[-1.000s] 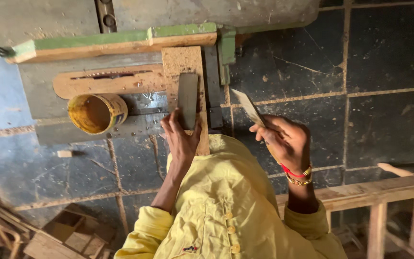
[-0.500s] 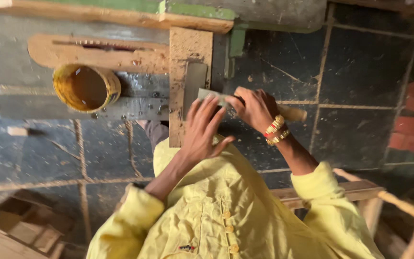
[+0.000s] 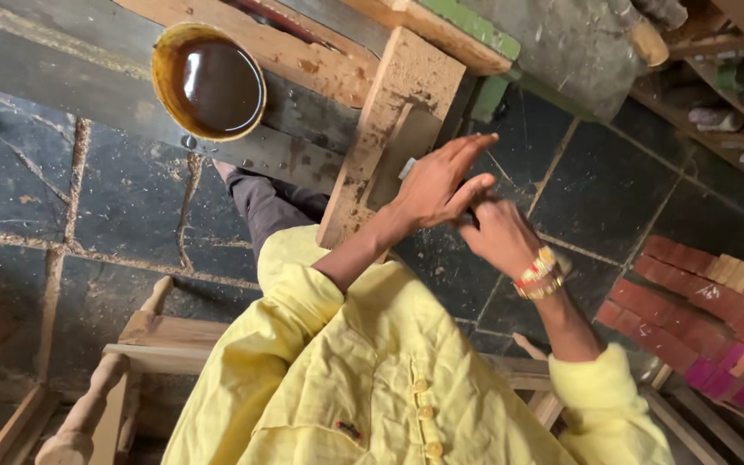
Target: The person applies a liquid finish from a jar onto a wooden board, spreads it with a metal scraper, and hones the scraper's edge using a sharpening stone.
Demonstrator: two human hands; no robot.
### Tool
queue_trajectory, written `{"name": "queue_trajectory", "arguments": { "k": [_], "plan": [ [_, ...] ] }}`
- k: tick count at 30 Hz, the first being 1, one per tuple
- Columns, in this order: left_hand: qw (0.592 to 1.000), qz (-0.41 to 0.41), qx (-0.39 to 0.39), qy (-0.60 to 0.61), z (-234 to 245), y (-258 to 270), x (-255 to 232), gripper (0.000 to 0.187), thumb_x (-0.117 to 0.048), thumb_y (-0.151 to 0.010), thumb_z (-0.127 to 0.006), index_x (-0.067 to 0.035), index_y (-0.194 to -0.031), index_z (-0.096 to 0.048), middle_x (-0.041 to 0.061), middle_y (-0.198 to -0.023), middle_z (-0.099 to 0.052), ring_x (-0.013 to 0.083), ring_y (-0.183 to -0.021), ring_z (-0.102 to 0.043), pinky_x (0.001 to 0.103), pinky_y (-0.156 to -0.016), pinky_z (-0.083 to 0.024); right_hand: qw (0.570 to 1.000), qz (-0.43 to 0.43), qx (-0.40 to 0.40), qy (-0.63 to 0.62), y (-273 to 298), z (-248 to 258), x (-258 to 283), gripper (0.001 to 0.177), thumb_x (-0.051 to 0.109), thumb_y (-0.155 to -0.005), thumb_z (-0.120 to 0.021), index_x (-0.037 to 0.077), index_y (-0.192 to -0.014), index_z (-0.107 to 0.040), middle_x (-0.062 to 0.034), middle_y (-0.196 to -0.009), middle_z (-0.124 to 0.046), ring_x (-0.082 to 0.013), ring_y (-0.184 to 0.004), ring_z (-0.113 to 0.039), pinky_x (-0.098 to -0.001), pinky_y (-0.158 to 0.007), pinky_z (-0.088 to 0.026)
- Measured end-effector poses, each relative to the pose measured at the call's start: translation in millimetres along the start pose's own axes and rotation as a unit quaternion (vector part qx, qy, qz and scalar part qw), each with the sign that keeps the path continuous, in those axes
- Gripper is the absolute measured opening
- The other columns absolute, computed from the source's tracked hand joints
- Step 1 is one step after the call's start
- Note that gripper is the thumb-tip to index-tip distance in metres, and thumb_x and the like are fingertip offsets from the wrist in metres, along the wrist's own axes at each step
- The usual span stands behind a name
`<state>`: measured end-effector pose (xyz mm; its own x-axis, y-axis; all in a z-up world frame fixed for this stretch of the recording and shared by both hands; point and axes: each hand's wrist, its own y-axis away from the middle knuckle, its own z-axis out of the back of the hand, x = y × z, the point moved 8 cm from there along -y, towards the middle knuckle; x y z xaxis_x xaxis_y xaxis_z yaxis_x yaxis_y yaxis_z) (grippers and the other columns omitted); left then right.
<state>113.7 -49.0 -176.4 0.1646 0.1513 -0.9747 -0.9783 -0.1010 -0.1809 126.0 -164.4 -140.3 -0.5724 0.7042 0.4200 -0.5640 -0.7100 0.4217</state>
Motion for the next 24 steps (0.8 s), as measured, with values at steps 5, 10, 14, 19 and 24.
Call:
{"name": "queue_trajectory", "arguments": {
  "k": [5,10,14,19,24],
  "plan": [
    [0.996,0.033,0.085,-0.023,-3.3,2.3,-1.9,0.065,-0.054,-0.104,-0.046,-0.007,-0.148,-0.048,0.022,-0.136,-0.063,0.0421,-0.119,-0.063,0.048,-0.096,-0.053,0.983,-0.156,0.049,-0.086,56.6,-2.6,9.8,0.069,0.018,-0.079,-0.08,0.008,-0.142,-0.052,-0.0202,-0.102,-0.072,-0.0352,-0.087,-0.071,-0.0433,-0.079,-0.056],
    [0.974,0.106,0.188,-0.065,-11.0,6.1,5.6,0.072,-0.06,-0.099,-0.041,-0.008,-0.148,-0.051,0.02,-0.117,-0.07,0.0391,-0.107,-0.07,0.047,-0.091,-0.056,0.954,-0.166,-0.053,-0.244,124.9,-11.0,36.6,0.078,0.012,-0.079,-0.079,0.003,-0.149,-0.046,-0.0205,-0.133,-0.066,-0.0234,-0.111,-0.068,-0.0354,-0.091,-0.052],
    [0.965,-0.02,0.231,-0.125,-22.1,16.3,-3.3,0.079,-0.069,-0.103,-0.029,-0.006,-0.143,-0.054,0.022,-0.126,-0.067,0.0402,-0.106,-0.068,0.048,-0.086,-0.056,0.936,-0.19,-0.143,-0.261,143.4,-34.4,70.7,0.063,0.015,-0.09,-0.072,0.002,-0.147,-0.05,-0.0199,-0.128,-0.07,-0.0208,-0.107,-0.071,-0.0325,-0.088,-0.055],
    [0.908,-0.111,0.384,-0.125,-29.9,83.3,-25.0,0.097,-0.077,-0.097,-0.008,-0.009,-0.13,-0.068,0.015,-0.075,-0.071,0.0226,-0.059,-0.066,0.052,-0.081,-0.051,0.872,-0.365,-0.109,-0.307,141.7,-52.2,120.9,0.06,0.025,-0.094,-0.065,0.007,-0.149,-0.047,-0.0148,-0.122,-0.074,-0.0172,-0.085,-0.075,-0.0285,-0.072,-0.061],
    [0.808,-0.037,0.56,-0.179,-30.0,134.0,-23.4,0.086,-0.084,-0.089,-0.01,-0.016,-0.051,-0.046,-0.002,-0.044,-0.04,0.0103,-0.039,-0.027,0.033,-0.04,-0.028,0.825,-0.311,-0.186,-0.433,152.5,-44.7,186.1,0.052,0.014,-0.101,-0.06,-0.002,-0.149,-0.049,-0.0191,-0.133,-0.068,-0.0178,-0.104,-0.066,-0.0314,-0.086,-0.054]
  ]
}}
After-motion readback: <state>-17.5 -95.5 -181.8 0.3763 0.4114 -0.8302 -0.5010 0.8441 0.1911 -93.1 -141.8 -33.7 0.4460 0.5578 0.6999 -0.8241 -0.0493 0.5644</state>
